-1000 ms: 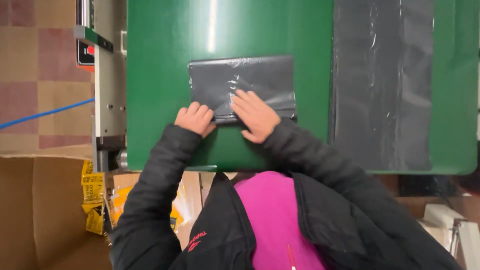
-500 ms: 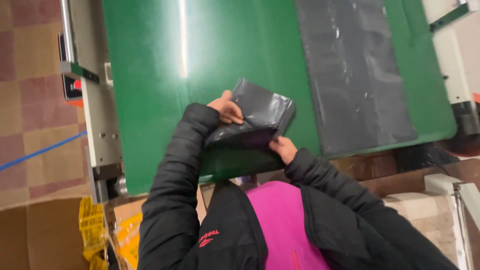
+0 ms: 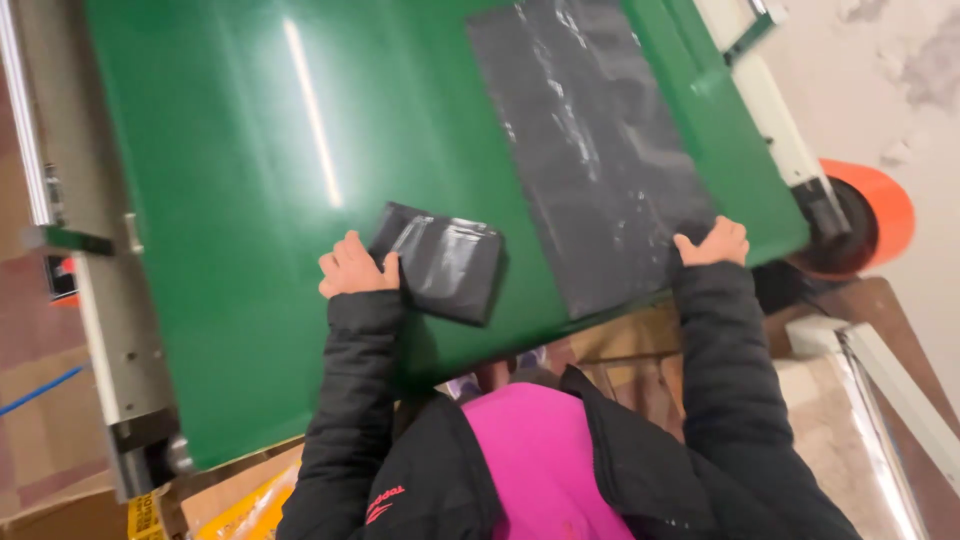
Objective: Folding plastic bags and sealing them inside labeled plastic wrappers using a heat sealer.
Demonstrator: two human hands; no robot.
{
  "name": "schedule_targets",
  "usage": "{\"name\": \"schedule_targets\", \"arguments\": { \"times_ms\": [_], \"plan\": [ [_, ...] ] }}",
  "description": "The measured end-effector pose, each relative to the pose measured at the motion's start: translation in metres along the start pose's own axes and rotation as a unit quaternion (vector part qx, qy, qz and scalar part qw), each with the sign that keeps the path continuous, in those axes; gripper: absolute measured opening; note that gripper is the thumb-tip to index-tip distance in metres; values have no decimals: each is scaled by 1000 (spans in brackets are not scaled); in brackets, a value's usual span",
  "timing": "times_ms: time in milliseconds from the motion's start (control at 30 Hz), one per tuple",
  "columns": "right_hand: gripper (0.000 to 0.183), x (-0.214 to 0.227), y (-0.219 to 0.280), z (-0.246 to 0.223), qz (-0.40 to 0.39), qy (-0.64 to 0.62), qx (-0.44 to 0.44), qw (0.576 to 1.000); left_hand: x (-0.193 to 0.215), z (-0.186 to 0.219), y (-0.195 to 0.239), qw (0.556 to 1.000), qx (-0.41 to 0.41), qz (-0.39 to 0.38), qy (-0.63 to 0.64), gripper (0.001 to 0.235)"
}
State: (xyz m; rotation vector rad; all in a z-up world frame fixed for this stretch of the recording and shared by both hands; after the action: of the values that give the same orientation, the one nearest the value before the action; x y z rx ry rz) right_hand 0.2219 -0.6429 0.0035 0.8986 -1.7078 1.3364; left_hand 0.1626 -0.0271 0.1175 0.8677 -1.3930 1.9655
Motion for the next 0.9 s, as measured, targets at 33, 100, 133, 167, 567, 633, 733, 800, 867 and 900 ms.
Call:
{"name": "schedule_targets", "arguments": {
  "times_ms": [33,100,133,167,567,633,733,800,867,900],
  "plan": [
    [79,-3,-9,10,0,4,-8,1000,5,28,3,1000,-7,-4,5,57],
    [93,-31,-17,43,-149,53,-138,978,10,91,14,982,-92,-86,143,28],
    [93,-22,-29,40,-152,55,-145,976,8,124,21,980,-97,-92,144,28],
    [99,-17,-30,38,-187,57,-158,968,6,166,39,951,-174,-157,203,36],
    [73,-11,-18,34,-368,-132,-83,916,-58,287,134,861,-402,-254,180,67],
    [65,22,-21,25,-348,-232,-77,905,-66,279,144,855,-418,-248,181,58],
    [68,111,-64,-23,-239,-476,47,845,-59,279,121,835,-458,-259,159,28],
    [65,160,-96,-42,-173,-495,87,847,-10,292,57,756,-349,-377,405,11],
    [47,109,-116,-15,-215,-538,12,815,-16,289,6,769,-282,-359,448,8],
    [31,80,-127,0,-249,-574,-59,778,-19,284,-26,776,-217,-332,491,6]
  ]
}}
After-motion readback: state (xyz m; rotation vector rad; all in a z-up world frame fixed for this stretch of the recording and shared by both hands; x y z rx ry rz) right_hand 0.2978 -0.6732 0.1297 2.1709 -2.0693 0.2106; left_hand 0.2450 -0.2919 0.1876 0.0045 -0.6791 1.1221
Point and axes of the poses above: each hand's wrist, its own y-axis away from the middle knuckle, its own x-axis out of the back of the hand, z = x × y, the point moved 7 cm from there along -y, towards the middle knuckle, and after that the axes turned 2 degrees about z, right-handed, at the moved point
